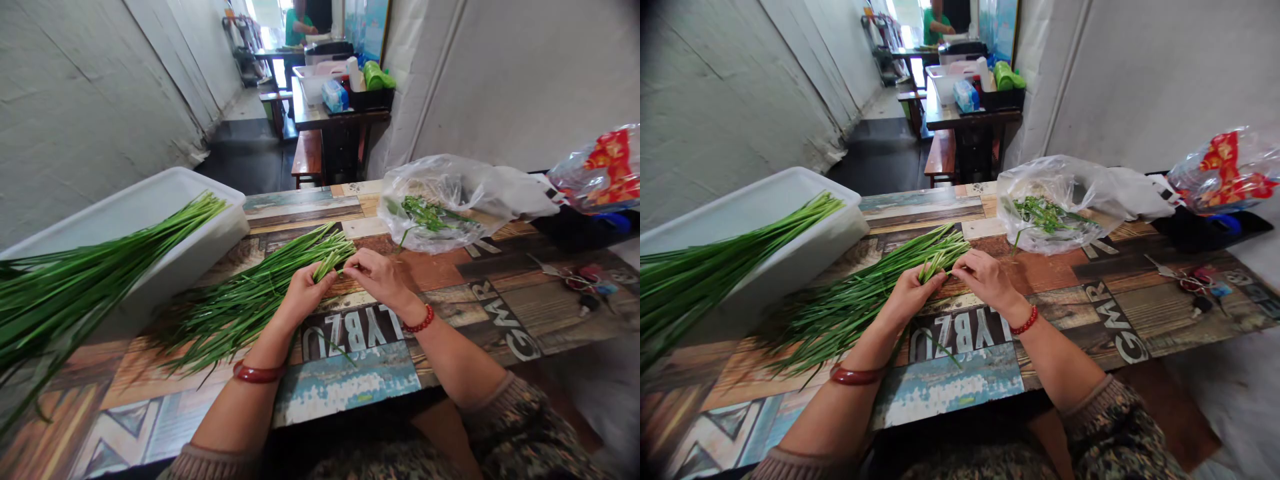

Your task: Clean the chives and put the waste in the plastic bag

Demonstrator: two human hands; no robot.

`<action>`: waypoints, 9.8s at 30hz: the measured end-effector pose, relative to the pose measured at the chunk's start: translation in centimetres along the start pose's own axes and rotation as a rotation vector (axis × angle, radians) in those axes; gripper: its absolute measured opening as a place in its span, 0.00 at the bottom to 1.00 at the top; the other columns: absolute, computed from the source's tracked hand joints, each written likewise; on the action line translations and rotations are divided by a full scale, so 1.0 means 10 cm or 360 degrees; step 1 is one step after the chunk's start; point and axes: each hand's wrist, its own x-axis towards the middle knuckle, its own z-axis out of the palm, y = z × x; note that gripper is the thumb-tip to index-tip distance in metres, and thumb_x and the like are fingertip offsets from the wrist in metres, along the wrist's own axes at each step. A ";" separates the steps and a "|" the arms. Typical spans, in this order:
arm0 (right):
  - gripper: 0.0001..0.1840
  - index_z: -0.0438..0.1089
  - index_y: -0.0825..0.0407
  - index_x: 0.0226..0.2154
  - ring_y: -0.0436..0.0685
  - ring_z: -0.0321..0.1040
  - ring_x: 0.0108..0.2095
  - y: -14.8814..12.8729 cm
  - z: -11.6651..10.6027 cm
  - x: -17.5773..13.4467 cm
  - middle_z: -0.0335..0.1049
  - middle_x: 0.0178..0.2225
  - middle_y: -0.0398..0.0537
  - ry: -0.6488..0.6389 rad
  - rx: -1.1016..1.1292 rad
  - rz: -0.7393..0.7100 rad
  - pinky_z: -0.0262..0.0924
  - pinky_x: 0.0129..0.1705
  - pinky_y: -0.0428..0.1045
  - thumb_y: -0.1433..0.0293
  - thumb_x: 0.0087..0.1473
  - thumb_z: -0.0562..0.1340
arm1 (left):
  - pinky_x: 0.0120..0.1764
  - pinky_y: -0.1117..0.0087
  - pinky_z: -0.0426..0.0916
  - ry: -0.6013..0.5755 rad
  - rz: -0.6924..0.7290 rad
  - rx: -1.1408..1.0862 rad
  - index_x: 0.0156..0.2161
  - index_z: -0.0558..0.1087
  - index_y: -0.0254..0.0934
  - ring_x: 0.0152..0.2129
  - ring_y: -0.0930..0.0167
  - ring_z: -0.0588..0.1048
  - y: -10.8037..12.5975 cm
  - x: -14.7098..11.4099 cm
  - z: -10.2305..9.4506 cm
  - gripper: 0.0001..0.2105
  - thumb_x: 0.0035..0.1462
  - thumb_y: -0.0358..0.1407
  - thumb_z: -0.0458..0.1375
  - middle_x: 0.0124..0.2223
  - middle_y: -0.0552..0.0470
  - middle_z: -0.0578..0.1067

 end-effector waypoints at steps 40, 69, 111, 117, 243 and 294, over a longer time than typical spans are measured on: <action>0.07 0.69 0.51 0.32 0.54 0.68 0.33 0.24 -0.07 -0.01 0.71 0.31 0.46 0.0201 -0.0196 0.0212 0.62 0.38 0.49 0.70 0.59 0.57 | 0.31 0.74 0.57 0.0003 0.0185 0.0300 0.27 0.66 0.35 0.26 0.74 0.62 -0.02 0.01 -0.03 0.14 0.60 0.42 0.52 0.26 0.56 0.64; 0.13 0.73 0.49 0.45 0.59 0.64 0.44 0.33 -0.01 -0.01 0.72 0.44 0.51 -0.0271 -0.0873 0.0087 0.60 0.46 0.54 0.74 0.58 0.60 | 0.31 0.74 0.62 0.0126 0.0083 0.0001 0.32 0.67 0.37 0.25 0.73 0.68 -0.15 0.05 -0.03 0.05 0.53 0.37 0.57 0.27 0.56 0.71; 0.10 0.70 0.51 0.30 0.52 0.68 0.29 0.11 -0.04 0.01 0.72 0.28 0.43 0.0040 0.0102 0.0402 0.60 0.34 0.47 0.64 0.59 0.58 | 0.36 0.72 0.64 0.0300 0.0094 0.0107 0.38 0.78 0.34 0.29 0.71 0.71 -0.07 0.03 -0.08 0.13 0.58 0.41 0.55 0.32 0.51 0.77; 0.14 0.70 0.52 0.30 0.52 0.68 0.29 0.14 0.02 -0.01 0.73 0.27 0.43 0.0076 0.0322 0.0522 0.60 0.33 0.47 0.60 0.59 0.57 | 0.41 0.70 0.65 0.0173 0.0106 0.0015 0.36 0.78 0.35 0.34 0.68 0.73 -0.06 0.02 -0.07 0.13 0.56 0.42 0.57 0.35 0.50 0.78; 0.22 0.64 0.53 0.54 0.70 0.50 0.63 0.43 -0.67 0.02 0.53 0.62 0.62 0.0822 -0.1047 0.0238 0.49 0.61 0.71 0.67 0.57 0.59 | 0.35 0.72 0.60 0.0254 0.0335 0.0378 0.26 0.67 0.37 0.28 0.72 0.65 -0.16 0.07 -0.04 0.13 0.59 0.42 0.54 0.27 0.55 0.66; 0.06 0.70 0.50 0.36 0.53 0.70 0.32 0.13 -0.03 0.00 0.73 0.33 0.45 0.0121 0.0141 0.0310 0.66 0.36 0.48 0.66 0.56 0.61 | 0.38 0.73 0.63 0.0282 0.0294 0.0305 0.38 0.74 0.35 0.32 0.72 0.71 -0.10 0.04 -0.03 0.10 0.60 0.37 0.53 0.35 0.52 0.76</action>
